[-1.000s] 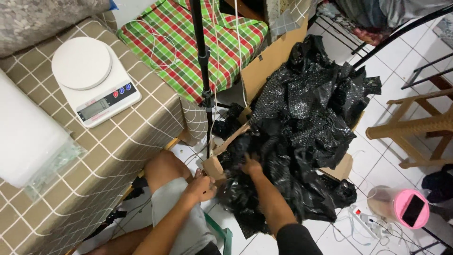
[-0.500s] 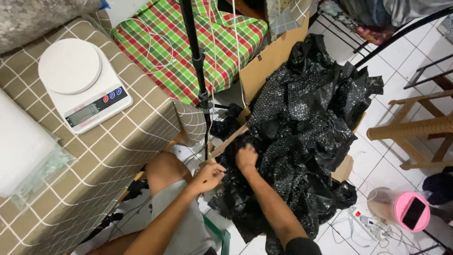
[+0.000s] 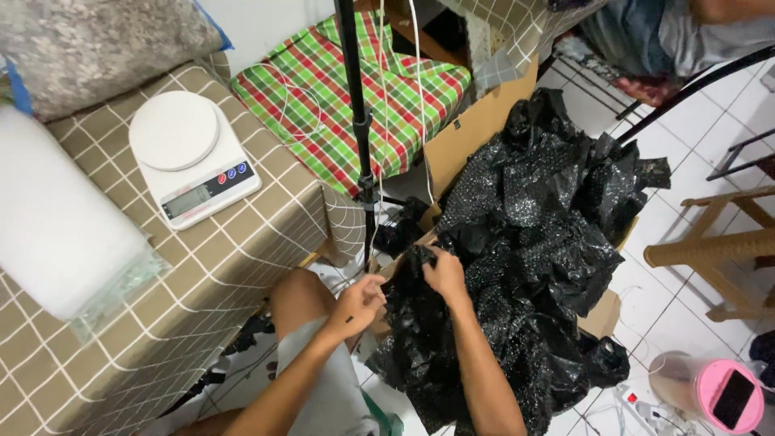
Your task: Packing items into a cardboard box using bubble wrap for protection.
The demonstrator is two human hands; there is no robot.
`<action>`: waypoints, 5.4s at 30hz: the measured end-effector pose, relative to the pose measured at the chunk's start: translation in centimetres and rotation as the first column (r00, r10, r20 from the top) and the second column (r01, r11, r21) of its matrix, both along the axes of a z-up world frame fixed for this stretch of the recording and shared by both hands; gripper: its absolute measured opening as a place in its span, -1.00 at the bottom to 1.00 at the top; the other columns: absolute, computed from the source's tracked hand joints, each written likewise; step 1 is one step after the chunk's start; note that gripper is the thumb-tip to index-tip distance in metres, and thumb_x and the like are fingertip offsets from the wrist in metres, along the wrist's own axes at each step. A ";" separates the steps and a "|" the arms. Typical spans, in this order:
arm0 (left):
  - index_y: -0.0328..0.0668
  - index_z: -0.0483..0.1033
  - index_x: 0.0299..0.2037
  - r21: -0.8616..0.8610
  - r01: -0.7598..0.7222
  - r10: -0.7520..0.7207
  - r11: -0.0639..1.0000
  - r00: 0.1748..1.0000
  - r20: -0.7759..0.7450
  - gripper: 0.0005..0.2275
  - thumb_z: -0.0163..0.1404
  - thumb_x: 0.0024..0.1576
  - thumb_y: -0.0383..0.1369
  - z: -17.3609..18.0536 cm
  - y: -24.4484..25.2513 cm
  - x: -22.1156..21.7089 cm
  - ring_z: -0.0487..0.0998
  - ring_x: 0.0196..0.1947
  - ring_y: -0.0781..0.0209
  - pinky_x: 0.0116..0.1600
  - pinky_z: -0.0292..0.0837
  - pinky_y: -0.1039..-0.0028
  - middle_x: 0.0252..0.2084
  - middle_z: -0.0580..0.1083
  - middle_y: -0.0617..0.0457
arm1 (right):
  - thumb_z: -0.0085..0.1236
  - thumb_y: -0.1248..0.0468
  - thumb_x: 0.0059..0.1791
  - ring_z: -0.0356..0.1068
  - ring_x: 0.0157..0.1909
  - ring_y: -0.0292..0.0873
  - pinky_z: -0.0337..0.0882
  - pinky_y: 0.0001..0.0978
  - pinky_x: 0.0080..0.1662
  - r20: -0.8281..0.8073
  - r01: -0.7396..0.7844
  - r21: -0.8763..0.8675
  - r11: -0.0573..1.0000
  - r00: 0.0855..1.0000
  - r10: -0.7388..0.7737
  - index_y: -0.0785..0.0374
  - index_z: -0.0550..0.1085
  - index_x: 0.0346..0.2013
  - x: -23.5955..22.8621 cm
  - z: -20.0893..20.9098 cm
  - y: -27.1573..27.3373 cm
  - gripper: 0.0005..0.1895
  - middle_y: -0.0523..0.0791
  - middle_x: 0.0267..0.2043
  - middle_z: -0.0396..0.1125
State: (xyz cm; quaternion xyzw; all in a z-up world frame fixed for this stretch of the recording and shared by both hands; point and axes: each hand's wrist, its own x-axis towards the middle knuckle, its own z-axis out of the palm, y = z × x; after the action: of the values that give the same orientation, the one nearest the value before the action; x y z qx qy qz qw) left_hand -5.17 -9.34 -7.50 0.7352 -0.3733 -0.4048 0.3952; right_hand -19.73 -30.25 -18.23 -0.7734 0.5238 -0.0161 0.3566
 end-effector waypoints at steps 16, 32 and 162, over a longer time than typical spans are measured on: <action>-0.23 0.54 -0.06 -0.580 -0.471 0.386 0.665 0.881 -0.273 -0.58 0.31 -0.16 -0.56 19.3 13.4 8.3 0.58 -0.15 0.12 -0.04 0.58 0.26 -0.22 0.59 -0.09 | 0.13 0.38 -0.06 0.44 0.01 0.00 0.39 -0.23 0.05 0.994 -0.330 0.100 0.939 -0.004 -0.108 0.54 0.58 -0.16 7.0 30.6 14.4 -0.73 0.19 -0.07 0.48; -0.20 0.22 0.23 -0.698 -0.580 0.448 0.419 0.801 -0.397 -0.52 -0.02 0.06 -0.42 27.3 38.1 13.3 0.49 -0.03 0.03 0.05 0.56 0.14 0.05 0.43 -0.19 | 0.26 0.50 -0.21 0.32 -0.55 -0.25 0.36 -0.41 -0.45 0.909 -0.667 -0.251 0.702 0.087 0.408 0.45 0.57 -0.20 18.6 45.3 32.4 -0.72 0.08 -0.46 0.47; -0.34 0.55 0.16 0.616 -0.356 -0.177 0.703 0.751 0.636 -0.45 0.10 0.00 -0.15 23.1 38.2 29.1 0.56 0.11 -0.24 0.12 0.54 0.09 0.07 0.57 -0.24 | 0.01 0.24 -0.03 0.56 -0.17 0.12 0.56 0.00 -0.13 -0.178 -0.784 -0.579 0.226 0.392 0.903 -0.14 0.64 -0.15 31.0 43.0 43.7 -0.71 -0.17 0.19 0.43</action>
State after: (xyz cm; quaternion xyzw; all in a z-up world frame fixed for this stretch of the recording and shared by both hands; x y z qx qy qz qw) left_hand 23.88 28.89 15.61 0.9397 -0.2636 -0.2114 -0.0520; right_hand 11.32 13.46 24.73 -0.9919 -0.0527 -0.0540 0.1020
